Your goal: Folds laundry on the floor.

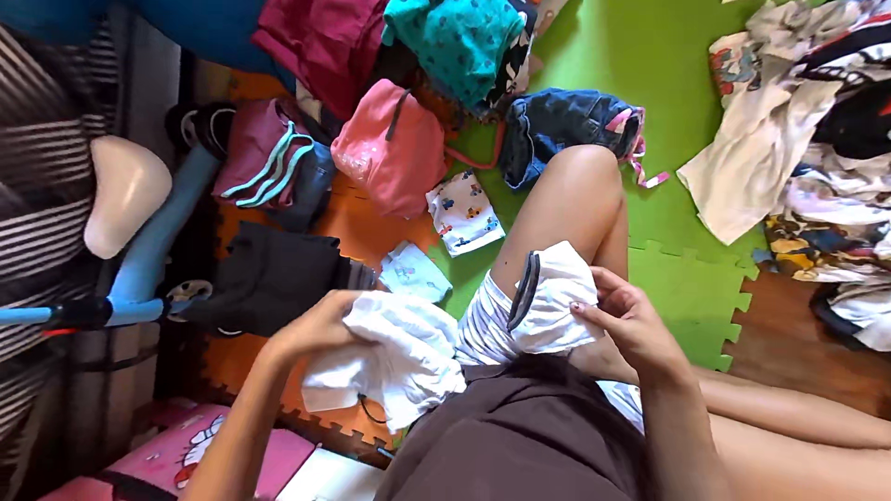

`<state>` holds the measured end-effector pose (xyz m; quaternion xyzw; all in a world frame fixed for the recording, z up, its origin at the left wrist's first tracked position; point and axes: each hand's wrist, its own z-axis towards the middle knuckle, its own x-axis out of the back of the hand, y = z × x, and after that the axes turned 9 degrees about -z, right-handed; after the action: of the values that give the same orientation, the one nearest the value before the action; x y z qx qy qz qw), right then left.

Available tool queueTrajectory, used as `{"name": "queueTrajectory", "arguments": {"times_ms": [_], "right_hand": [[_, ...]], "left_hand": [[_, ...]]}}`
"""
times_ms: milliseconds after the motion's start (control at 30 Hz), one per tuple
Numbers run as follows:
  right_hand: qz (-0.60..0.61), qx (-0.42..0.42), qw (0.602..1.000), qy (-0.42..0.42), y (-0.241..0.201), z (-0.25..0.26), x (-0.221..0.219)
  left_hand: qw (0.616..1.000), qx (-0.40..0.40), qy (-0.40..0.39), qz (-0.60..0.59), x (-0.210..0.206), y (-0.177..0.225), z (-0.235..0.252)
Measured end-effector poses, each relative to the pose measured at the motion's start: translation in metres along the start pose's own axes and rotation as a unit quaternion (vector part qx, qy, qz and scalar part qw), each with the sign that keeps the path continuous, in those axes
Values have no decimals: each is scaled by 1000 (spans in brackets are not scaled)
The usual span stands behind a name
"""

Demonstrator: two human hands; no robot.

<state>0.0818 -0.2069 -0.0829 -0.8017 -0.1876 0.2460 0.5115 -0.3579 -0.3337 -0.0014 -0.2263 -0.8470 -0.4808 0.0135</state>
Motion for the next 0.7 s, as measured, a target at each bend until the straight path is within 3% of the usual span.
{"name": "queueTrajectory", "arguments": {"times_ms": [100, 167, 233, 333, 433, 567, 700], "right_hand": [[2, 7, 999, -34, -3, 6, -10], [1, 8, 999, -41, -4, 2, -12], [1, 6, 1000, -30, -2, -7, -8], [5, -1, 1000, 6, 5, -20, 3], [20, -13, 999, 22, 10, -18, 5], [12, -19, 1000, 3, 5, -9, -2], [-5, -11, 1000, -24, 1, -5, -3]], "left_hand": [[996, 80, -42, -15, 10, -16, 59], [994, 91, 24, 58, 6, -56, 94], [982, 37, 113, 145, 0, -103, 115], [966, -28, 132, 219, -5, -96, 115], [953, -17, 90, 288, -13, -79, 106], [901, -33, 75, 425, -24, -67, 108], [871, -150, 82, 460, -26, -64, 96]]}}
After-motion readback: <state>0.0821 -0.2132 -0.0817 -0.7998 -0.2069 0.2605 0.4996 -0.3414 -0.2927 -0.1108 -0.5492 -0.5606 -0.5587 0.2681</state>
